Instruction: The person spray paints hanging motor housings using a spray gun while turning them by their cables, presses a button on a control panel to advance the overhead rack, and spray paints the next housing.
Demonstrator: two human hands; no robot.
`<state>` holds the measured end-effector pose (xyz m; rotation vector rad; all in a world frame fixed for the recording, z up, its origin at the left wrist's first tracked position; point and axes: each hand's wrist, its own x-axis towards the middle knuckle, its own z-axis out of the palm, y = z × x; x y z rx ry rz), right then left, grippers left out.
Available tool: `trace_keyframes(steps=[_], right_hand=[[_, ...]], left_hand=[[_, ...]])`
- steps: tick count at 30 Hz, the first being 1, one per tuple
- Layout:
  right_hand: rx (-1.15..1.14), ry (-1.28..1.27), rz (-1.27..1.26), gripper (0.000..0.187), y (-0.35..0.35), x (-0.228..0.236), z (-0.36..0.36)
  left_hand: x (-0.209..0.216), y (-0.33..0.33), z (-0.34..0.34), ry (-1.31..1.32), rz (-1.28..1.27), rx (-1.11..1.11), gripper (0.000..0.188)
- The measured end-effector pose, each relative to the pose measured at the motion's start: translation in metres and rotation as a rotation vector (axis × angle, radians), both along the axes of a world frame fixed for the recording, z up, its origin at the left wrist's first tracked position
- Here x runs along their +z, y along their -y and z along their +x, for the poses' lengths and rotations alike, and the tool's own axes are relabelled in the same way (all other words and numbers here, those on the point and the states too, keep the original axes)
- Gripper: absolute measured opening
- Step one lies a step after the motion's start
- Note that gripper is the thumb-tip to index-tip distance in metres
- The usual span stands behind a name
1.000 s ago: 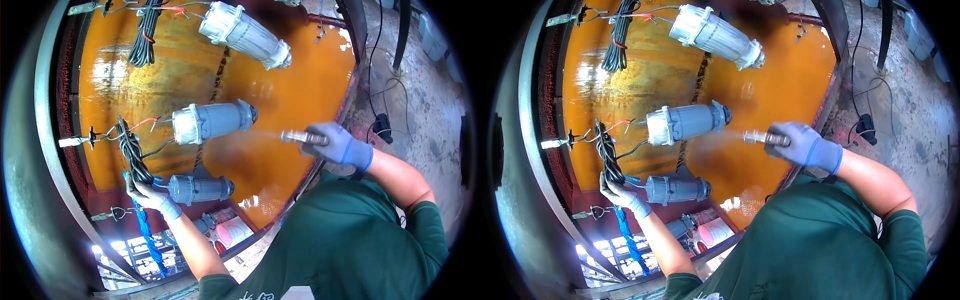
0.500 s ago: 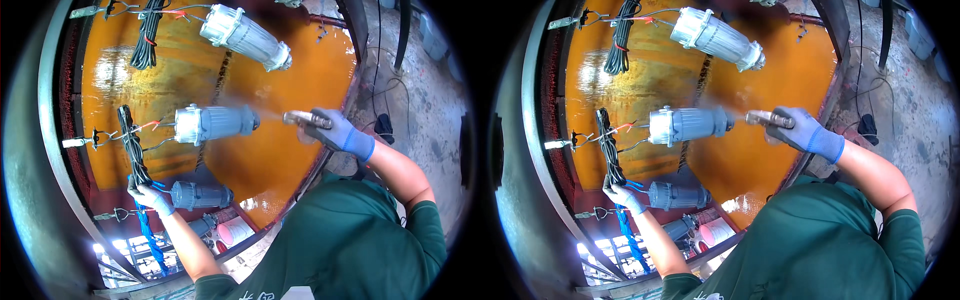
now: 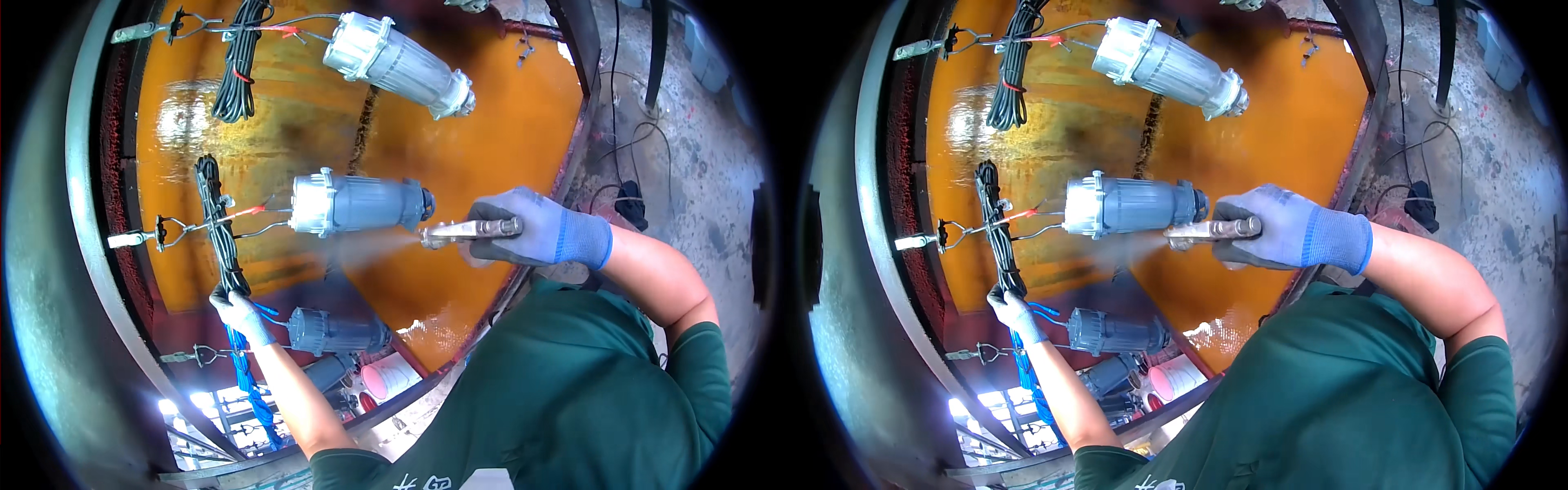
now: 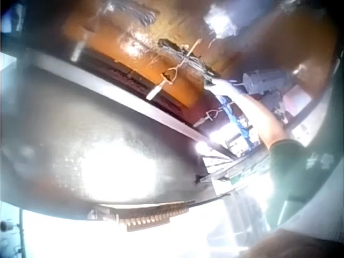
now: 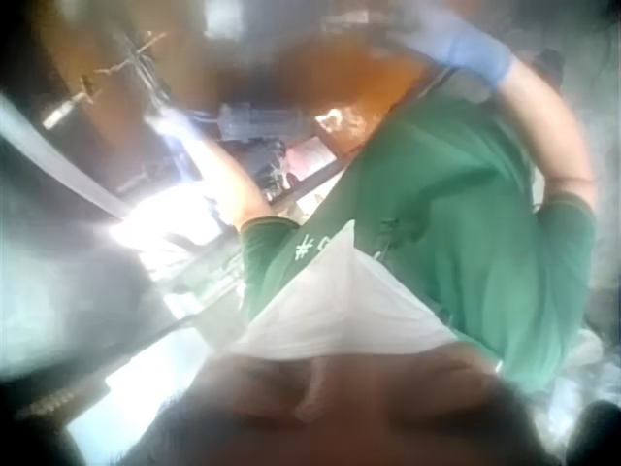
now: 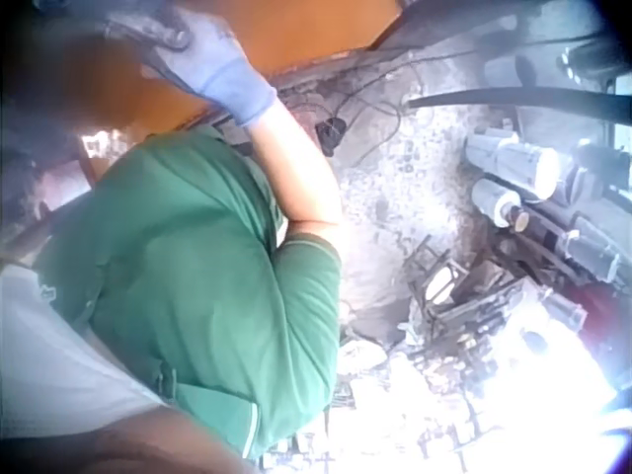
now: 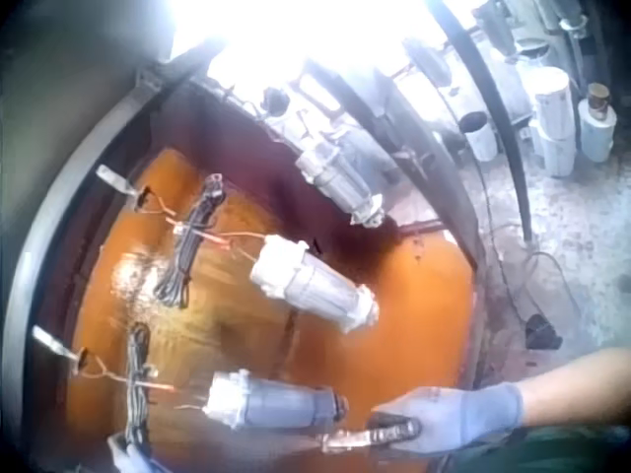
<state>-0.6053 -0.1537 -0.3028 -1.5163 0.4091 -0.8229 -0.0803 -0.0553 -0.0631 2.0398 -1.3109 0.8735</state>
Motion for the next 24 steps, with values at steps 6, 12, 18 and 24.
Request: trace_keyframes(steps=[6,12,18,24], right_hand=[[-0.263,-0.045,0.094,0.025,0.014,0.007,0.006],[-0.171,-0.01,0.103,0.029,0.01,-0.015,0.005],[-0.089,-0.08,0.029,0.023,0.005,-0.034,-0.005],[-0.193,0.002,0.365,0.026,0.001,-0.058,0.001]], left_hand=[[0.0,0.001,0.027,0.031,0.013,-0.01,0.029],[0.002,0.006,0.041,0.032,0.028,0.029,0.028],[0.001,0.005,0.049,0.172,0.055,0.035,0.024],[0.003,0.008,0.054,0.201,0.09,0.119,0.026]])
